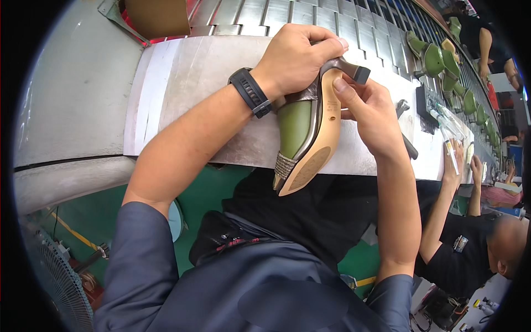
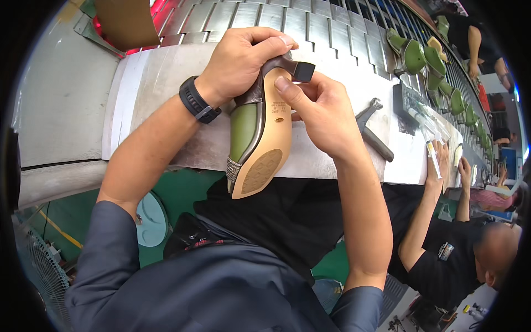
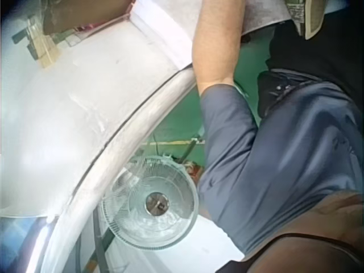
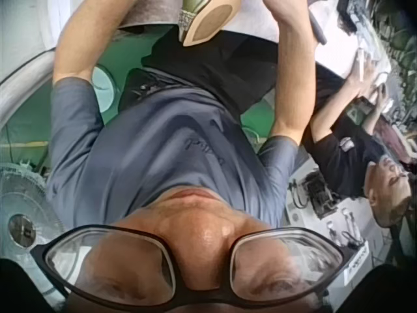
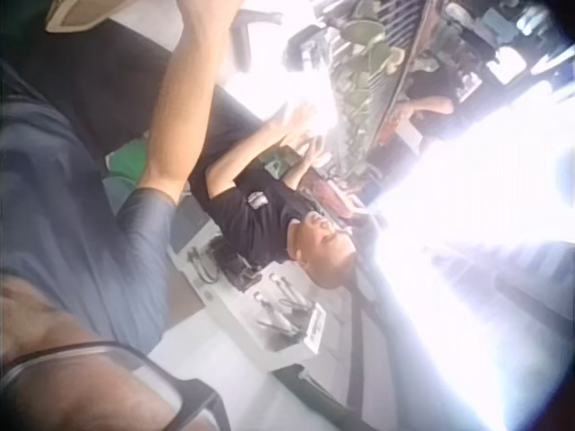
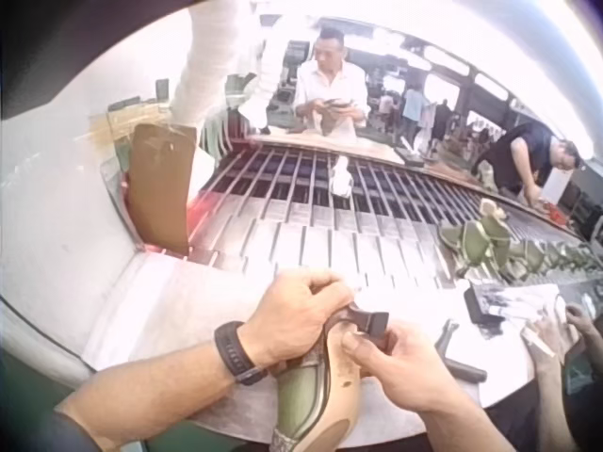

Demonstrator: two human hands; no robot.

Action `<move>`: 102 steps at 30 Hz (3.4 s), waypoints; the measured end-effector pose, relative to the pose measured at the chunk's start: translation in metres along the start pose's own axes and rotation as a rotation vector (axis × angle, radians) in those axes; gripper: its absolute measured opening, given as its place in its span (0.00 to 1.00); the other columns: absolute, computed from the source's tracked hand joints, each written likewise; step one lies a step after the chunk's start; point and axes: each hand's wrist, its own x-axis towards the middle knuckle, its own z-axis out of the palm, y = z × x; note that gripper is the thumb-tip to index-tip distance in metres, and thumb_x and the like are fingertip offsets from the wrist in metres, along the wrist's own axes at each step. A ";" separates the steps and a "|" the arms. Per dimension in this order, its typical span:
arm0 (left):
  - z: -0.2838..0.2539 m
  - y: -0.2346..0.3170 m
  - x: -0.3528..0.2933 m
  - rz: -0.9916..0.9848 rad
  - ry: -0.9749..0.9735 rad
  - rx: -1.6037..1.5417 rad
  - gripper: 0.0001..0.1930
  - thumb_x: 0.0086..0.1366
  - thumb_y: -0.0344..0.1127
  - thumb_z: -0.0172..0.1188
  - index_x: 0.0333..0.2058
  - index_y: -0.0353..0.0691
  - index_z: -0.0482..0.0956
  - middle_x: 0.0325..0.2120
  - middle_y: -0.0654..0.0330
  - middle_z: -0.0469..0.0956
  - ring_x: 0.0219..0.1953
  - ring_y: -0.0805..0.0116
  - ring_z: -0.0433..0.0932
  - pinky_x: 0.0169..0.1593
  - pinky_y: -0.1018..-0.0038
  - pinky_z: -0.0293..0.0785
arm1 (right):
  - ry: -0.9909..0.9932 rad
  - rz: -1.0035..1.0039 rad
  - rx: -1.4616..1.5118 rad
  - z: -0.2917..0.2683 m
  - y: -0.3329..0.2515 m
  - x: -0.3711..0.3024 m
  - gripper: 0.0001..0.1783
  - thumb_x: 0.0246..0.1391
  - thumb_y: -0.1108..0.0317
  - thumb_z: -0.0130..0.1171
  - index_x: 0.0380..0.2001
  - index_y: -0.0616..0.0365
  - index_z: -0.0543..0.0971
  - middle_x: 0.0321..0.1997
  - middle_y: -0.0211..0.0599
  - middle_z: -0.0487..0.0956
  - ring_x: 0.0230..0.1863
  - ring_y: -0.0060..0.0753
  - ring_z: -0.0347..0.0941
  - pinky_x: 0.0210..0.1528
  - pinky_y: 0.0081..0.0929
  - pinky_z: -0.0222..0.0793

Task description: The person assembles high-heeled shoes by retrieving shoe lasts and soles from a conveyor, fitting and pressing the soles and heels onto the shoe uppers by hand, and tapping the edges with a hammer.

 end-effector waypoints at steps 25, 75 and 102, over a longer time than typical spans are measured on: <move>0.003 0.000 -0.005 -0.046 0.209 -0.051 0.14 0.69 0.38 0.61 0.36 0.29 0.86 0.27 0.52 0.86 0.30 0.66 0.83 0.37 0.71 0.78 | 0.024 -0.268 -0.106 0.019 -0.001 0.018 0.22 0.60 0.63 0.72 0.48 0.72 0.82 0.34 0.41 0.87 0.34 0.21 0.81 0.38 0.24 0.79; 0.007 0.036 -0.130 0.326 -0.253 0.812 0.50 0.55 0.53 0.78 0.69 0.32 0.66 0.69 0.40 0.69 0.70 0.41 0.69 0.71 0.47 0.60 | 0.510 -0.258 -0.769 -0.119 0.060 -0.077 0.26 0.55 0.77 0.63 0.59 0.58 0.81 0.59 0.51 0.79 0.63 0.53 0.73 0.65 0.40 0.69; 0.046 0.034 -0.033 0.176 -0.503 0.670 0.52 0.48 0.27 0.73 0.74 0.33 0.60 0.67 0.38 0.70 0.66 0.40 0.73 0.67 0.59 0.69 | 0.353 -0.235 0.384 -0.052 0.021 -0.062 0.12 0.64 0.74 0.61 0.49 0.68 0.79 0.50 0.49 0.86 0.49 0.27 0.82 0.54 0.26 0.77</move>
